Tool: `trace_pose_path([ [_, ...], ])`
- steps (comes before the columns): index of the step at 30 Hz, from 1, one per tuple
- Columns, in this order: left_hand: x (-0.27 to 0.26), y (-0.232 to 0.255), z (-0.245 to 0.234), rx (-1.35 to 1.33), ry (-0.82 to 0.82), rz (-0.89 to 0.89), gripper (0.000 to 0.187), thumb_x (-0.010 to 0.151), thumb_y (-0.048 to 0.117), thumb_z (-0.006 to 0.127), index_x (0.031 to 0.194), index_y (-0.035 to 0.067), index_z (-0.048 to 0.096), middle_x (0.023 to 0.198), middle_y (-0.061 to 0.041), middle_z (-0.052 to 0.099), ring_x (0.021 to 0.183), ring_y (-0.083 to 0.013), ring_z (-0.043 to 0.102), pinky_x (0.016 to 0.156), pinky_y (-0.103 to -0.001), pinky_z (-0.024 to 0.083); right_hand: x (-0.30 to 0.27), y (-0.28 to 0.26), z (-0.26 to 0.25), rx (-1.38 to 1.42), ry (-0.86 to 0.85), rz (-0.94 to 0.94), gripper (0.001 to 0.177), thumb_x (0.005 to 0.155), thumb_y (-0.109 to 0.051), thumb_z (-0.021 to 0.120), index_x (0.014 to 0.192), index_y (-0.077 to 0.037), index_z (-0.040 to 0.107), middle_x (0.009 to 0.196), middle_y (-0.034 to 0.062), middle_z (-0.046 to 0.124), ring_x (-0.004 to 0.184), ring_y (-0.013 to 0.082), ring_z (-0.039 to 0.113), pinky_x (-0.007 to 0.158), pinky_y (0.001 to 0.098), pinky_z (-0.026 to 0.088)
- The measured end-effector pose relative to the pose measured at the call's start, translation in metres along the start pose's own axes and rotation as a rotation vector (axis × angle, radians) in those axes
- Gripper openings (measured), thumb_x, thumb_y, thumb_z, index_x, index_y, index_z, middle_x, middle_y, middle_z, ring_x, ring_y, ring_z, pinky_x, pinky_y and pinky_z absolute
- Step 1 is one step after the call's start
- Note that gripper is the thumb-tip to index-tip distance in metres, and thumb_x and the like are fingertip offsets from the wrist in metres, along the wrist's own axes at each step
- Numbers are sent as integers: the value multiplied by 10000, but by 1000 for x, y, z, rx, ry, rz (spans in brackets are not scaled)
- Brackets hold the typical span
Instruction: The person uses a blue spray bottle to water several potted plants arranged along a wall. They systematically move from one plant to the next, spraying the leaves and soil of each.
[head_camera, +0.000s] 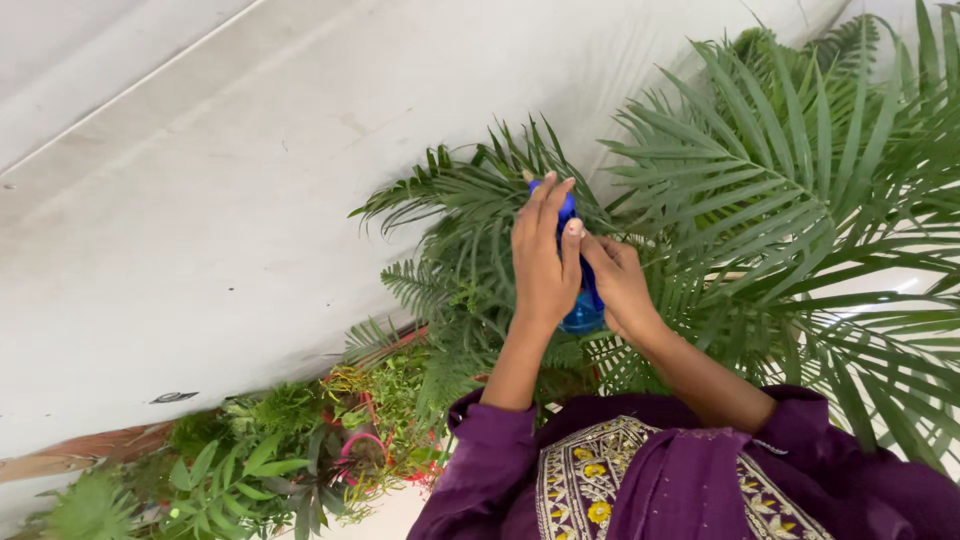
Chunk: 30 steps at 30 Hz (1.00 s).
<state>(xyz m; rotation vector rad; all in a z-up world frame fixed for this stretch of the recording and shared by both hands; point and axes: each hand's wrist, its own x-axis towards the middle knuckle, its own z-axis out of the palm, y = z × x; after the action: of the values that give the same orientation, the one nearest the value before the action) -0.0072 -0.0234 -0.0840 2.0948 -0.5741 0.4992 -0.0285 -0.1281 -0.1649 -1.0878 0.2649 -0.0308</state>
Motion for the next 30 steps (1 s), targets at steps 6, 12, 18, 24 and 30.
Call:
trace_pose_path([
  [6,-20,2,21,-216,144,-170,538,1100,351,519,1519,22,439,1519,-201,485,1387,-400,522,1176,-472,407,11,4,-18,-25,-53,13,323,1056,-266,563,995,17,706,865,-15,670,753,26,557,650,227,465],
  [12,-33,6,34,112,-62,-595,500,999,479,595,962,-16,662,975,-195,719,898,-348,690,823,-432,515,12,4,-37,-52,-56,-27,290,1041,-249,610,945,6,708,752,-39,604,650,26,476,555,232,379],
  [18,-46,-10,56,-194,-163,-667,671,1022,590,411,875,5,703,703,-132,679,683,-273,682,685,-395,518,9,-5,-45,-116,-73,-59,330,1051,-287,600,879,-16,675,724,-44,582,630,18,480,535,228,397],
  [24,-63,-30,88,-670,-118,-800,634,1035,581,536,688,52,572,680,25,530,646,-88,485,622,-269,429,5,-23,-57,-63,-53,-25,344,1047,-291,643,847,-13,659,721,-14,599,607,38,508,530,225,411],
  [30,-67,-25,100,-1117,-132,-1014,462,997,552,586,727,189,494,682,72,422,624,-65,427,622,-248,420,1,-31,-67,4,-14,119,305,987,-304,635,848,-35,674,664,25,632,532,104,580,484,258,462],
])
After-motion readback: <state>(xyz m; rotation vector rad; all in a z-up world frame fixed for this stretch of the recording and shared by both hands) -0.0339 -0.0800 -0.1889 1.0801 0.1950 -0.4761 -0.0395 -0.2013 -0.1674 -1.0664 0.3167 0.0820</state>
